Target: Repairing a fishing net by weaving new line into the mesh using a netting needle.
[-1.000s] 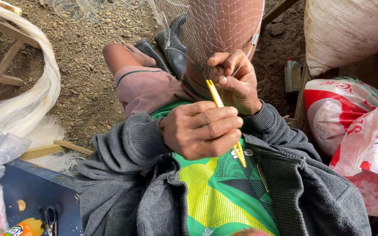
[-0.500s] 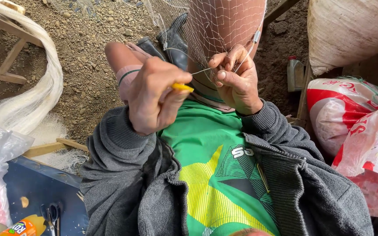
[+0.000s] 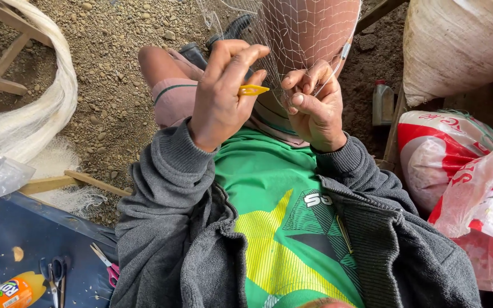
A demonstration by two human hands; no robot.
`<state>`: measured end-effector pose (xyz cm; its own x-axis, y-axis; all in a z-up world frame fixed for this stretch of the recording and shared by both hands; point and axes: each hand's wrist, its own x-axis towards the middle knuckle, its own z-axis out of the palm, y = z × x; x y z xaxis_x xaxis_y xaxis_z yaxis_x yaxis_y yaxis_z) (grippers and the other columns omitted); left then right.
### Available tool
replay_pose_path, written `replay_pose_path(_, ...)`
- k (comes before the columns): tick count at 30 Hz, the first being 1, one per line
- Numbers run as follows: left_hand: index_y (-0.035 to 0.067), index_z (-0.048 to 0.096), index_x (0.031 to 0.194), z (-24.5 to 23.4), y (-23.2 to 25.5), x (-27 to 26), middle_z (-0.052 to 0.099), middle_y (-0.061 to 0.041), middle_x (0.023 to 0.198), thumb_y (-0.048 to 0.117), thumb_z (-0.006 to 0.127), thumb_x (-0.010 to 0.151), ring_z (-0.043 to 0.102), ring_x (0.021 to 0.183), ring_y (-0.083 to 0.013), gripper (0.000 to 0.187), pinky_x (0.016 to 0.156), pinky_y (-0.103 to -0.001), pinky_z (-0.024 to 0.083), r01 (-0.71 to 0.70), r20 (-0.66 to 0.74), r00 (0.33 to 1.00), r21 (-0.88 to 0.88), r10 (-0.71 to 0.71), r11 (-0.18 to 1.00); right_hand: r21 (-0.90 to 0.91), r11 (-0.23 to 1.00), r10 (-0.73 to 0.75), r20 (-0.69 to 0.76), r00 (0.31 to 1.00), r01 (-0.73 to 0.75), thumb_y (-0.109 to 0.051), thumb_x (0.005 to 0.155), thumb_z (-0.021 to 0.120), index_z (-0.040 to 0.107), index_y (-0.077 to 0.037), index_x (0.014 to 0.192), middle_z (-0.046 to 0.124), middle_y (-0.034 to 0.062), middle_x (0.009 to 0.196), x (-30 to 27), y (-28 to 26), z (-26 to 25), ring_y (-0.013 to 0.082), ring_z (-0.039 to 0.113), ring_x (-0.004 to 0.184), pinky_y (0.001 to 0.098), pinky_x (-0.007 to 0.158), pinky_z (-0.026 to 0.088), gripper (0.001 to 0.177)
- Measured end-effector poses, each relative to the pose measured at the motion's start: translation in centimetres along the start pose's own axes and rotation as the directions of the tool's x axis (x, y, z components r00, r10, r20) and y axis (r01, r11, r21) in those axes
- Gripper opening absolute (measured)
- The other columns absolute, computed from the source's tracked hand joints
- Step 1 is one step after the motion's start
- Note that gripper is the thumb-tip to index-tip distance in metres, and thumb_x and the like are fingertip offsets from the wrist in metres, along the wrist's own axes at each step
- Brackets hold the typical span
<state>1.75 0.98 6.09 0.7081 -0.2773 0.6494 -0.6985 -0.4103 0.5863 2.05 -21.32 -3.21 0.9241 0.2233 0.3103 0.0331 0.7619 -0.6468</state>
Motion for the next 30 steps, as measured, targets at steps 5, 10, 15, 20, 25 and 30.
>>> replay_pose_path(5, -0.007, 0.073, 0.142, 0.2, -0.1, -0.1, 0.065, -0.019, 0.13, -0.013, 0.078, 0.118, 0.074, 0.123, -0.0324, 0.026, 0.113, -0.041, 0.069, -0.006, 0.0, 1.0, -0.001, 0.006, 1.0, 0.013, 1.0, -0.009, -0.005, 1.0, 0.01, 0.005, 0.104, 0.085, 0.053, -0.012, 0.107, 0.08, 0.0204, 0.124, 0.0, 0.0, 0.0, 0.0166, 0.052, 0.072, 0.0283, 0.073, 0.053, 0.036)
replay_pose_path(10, -0.009, 0.072, 0.141, -0.5, 0.4, -0.7, 0.066, -0.02, 0.131, -0.014, 0.073, 0.118, 0.073, 0.124, -0.0335, 0.023, 0.114, -0.041, 0.066, 0.001, 0.053, 0.999, -0.019, 0.0, 1.0, 0.008, 1.0, -0.002, -0.009, 1.0, 0.003, 0.003, 0.104, 0.086, 0.053, -0.013, 0.107, 0.08, 0.0207, 0.124, 0.0, 0.1, -0.1, 0.0165, 0.052, 0.071, 0.029, 0.073, 0.053, 0.037)
replay_pose_path(15, -0.004, 0.078, 0.132, 0.2, -0.9, -1.0, 0.067, -0.017, 0.124, -0.007, 0.09, 0.112, 0.077, 0.112, -0.0325, 0.023, 0.107, -0.042, 0.067, -0.017, 0.066, 0.998, 0.031, 0.015, 0.999, -0.008, 1.0, -0.021, -0.001, 1.0, 0.021, 0.003, 0.103, 0.086, 0.053, -0.012, 0.107, 0.081, 0.0201, 0.123, 0.1, 0.1, -0.1, 0.0169, 0.053, 0.07, 0.0313, 0.072, 0.052, 0.036)
replay_pose_path(20, -0.003, 0.077, 0.117, -0.6, 0.0, -0.1, 0.073, -0.016, 0.113, -0.005, 0.08, 0.117, 0.075, 0.102, -0.0294, 0.003, 0.097, -0.041, 0.063, -0.005, 0.111, 0.994, -0.089, 0.015, 0.996, -0.023, 0.999, -0.024, 0.002, 1.0, 0.024, 0.004, 0.104, 0.084, 0.054, -0.012, 0.106, 0.082, 0.0198, 0.123, 0.2, 0.0, 0.2, 0.0162, 0.055, 0.071, 0.0306, 0.074, 0.055, 0.035)
replay_pose_path(25, 0.005, 0.068, 0.123, -3.0, 2.9, 0.5, 0.083, -0.008, 0.111, 0.02, 0.061, 0.128, 0.082, 0.102, -0.0184, 0.018, 0.089, -0.032, 0.063, 0.216, 0.287, 0.948, -0.273, -0.134, 0.937, -0.088, 0.995, -0.047, 0.011, 0.999, 0.048, 0.004, 0.104, 0.085, 0.054, -0.013, 0.107, 0.08, 0.0207, 0.122, 0.3, 0.2, 0.3, 0.0161, 0.058, 0.073, 0.0279, 0.072, 0.055, 0.035)
replay_pose_path(30, 0.006, 0.061, 0.128, -3.5, 3.6, 0.4, 0.075, -0.007, 0.088, 0.021, 0.058, 0.128, 0.074, 0.082, -0.0125, 0.015, 0.08, -0.027, 0.058, 0.436, 0.454, 0.867, -0.494, -0.204, 0.752, -0.159, 0.985, -0.065, 0.051, 0.997, 0.072, 0.001, 0.107, 0.086, 0.058, -0.014, 0.11, 0.08, 0.0163, 0.122, 0.3, 0.4, 0.3, 0.0185, 0.073, 0.098, 0.0308, 0.08, 0.059, 0.032)
